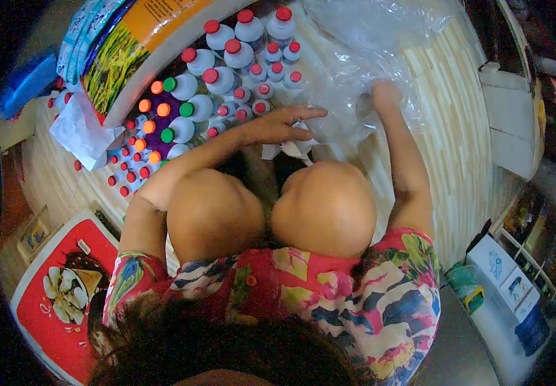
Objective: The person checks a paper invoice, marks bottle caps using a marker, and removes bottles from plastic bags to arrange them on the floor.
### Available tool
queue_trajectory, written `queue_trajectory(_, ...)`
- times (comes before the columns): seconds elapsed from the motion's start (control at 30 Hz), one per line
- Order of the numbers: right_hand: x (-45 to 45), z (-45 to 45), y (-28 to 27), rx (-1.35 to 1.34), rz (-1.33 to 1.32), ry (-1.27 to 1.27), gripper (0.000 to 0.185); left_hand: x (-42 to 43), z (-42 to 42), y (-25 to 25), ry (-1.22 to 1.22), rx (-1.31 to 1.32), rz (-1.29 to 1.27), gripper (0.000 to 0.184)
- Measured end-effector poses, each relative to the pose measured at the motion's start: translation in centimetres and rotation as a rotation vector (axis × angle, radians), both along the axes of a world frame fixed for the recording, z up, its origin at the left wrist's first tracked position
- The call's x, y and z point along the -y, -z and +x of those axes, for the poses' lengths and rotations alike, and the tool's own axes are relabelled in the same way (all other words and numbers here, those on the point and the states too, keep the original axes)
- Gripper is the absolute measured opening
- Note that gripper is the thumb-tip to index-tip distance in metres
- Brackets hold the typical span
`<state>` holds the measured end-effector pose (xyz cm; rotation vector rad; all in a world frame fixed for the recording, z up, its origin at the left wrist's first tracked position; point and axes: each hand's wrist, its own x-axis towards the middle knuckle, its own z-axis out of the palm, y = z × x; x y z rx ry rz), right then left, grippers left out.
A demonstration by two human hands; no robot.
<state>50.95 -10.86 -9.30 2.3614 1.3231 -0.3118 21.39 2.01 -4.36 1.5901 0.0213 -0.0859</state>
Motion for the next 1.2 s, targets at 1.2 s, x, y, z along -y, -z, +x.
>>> queue_trajectory(1.2,-2.6,-9.9,-10.7,-0.741,0.756,0.056,0.037,-1.7,2.2,-0.9,0.148,-0.042,-0.038,0.043)
